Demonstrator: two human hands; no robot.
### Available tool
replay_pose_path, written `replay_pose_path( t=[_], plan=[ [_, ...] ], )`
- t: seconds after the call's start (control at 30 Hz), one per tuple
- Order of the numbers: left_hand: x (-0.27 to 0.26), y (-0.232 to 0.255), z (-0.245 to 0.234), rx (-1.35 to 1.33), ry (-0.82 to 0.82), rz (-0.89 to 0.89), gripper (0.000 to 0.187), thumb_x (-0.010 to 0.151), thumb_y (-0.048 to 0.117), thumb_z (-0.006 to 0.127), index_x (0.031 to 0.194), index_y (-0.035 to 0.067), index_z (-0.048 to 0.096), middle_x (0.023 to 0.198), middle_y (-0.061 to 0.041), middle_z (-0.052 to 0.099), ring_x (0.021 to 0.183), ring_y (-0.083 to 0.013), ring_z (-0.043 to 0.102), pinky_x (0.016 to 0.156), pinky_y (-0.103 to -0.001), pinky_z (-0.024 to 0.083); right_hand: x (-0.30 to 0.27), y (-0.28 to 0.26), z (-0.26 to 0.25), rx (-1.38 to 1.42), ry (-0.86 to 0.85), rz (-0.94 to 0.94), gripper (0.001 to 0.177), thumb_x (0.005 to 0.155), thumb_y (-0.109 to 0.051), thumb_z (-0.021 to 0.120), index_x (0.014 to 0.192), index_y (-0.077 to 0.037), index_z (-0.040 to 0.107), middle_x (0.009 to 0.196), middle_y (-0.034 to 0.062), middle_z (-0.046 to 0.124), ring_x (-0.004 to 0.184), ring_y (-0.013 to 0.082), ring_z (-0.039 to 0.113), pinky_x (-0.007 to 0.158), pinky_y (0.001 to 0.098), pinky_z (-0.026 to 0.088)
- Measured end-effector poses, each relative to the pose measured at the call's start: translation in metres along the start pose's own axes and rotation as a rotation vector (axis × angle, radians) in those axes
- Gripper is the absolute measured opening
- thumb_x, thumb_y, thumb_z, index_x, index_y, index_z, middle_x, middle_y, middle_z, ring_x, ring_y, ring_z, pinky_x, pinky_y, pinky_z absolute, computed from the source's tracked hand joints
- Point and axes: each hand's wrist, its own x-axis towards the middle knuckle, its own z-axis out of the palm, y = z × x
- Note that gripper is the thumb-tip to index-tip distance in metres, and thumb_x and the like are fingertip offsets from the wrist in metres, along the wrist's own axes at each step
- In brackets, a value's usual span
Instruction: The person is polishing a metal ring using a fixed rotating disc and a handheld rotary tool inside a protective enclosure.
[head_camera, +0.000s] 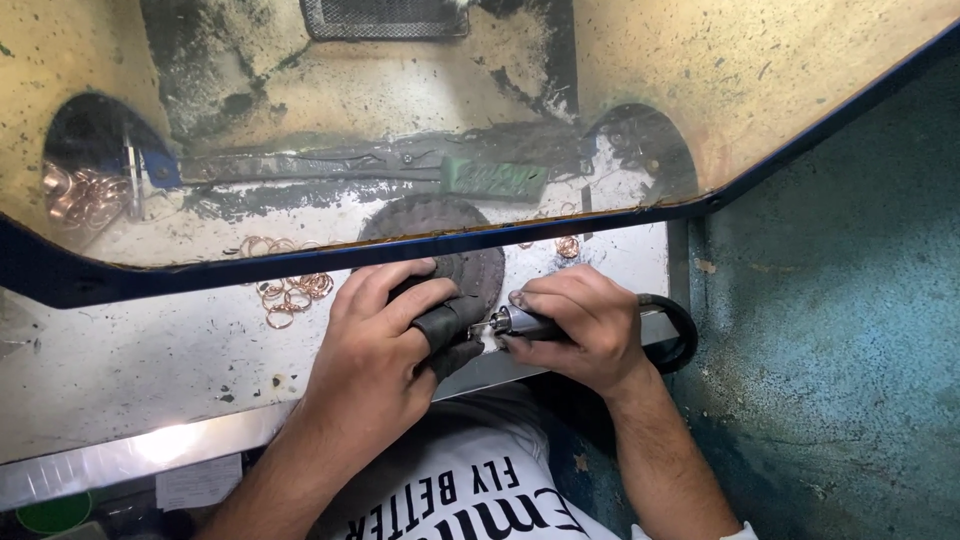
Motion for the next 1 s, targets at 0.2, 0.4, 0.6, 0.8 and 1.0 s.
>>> replay_pose_path(
  t=[0.2,0.4,0.6,0.8,1.0],
  plan=[
    [-0.0012,0.0005,-0.0002,0.012,-0.003,-0.003,0.053,0.057,-0.003,0.069,0.109,0.006,0.076,0.124,-0.003,0.068,0.126,-0.0345,0.056,0.106,-0.055,0.04,0.0024,-0.0015,-0.0005,0.003,0.014,-0.024,0.034,0.089,-0.026,0.081,0.098,0.002,0.065,0.094,0.0154,0.073,0.077,0.031,0.07,0.072,0.0418,0.057],
    [-0.0009,0.0008,-0.0004,0.022,-0.016,-0.004,0.048,0.058,-0.001,0.069,0.106,0.003,0.075,0.124,-0.004,0.068,0.127,-0.035,0.056,0.107,-0.056,0.039,-0.0006,0.0002,0.0011,-0.022,-0.006,-0.018,0.034,0.088,-0.028,0.082,0.098,0.0,0.065,0.096,0.0144,0.073,0.079,0.0302,0.071,0.073,0.042,0.057],
    [-0.0016,-0.0007,0.0004,0.018,0.003,0.006,0.043,0.064,0.002,0.073,0.106,0.002,0.074,0.125,-0.004,0.068,0.125,-0.0355,0.056,0.104,-0.054,0.04,-0.0012,-0.001,0.0017,-0.02,-0.019,0.005,0.032,0.089,-0.028,0.081,0.1,-0.001,0.066,0.097,0.0131,0.073,0.078,0.031,0.069,0.074,0.042,0.056],
    [0.0003,0.0011,-0.0013,0.021,0.006,0.001,0.038,0.073,0.007,0.075,0.111,0.008,0.075,0.123,-0.003,0.069,0.124,-0.0341,0.056,0.104,-0.053,0.04,0.0012,-0.002,0.0007,-0.028,-0.007,0.013,0.033,0.088,-0.029,0.081,0.098,-0.001,0.067,0.094,0.012,0.073,0.078,0.0296,0.069,0.072,0.0403,0.055],
    [0.0004,0.0027,-0.0027,0.018,0.01,-0.001,0.031,0.074,0.004,0.074,0.105,0.001,0.075,0.122,-0.005,0.069,0.125,-0.0351,0.056,0.106,-0.054,0.04,0.0008,-0.003,0.0012,-0.033,-0.014,0.004,0.033,0.087,-0.028,0.083,0.098,-0.001,0.067,0.095,0.0123,0.073,0.079,0.03,0.069,0.073,0.0405,0.055]
  ],
)
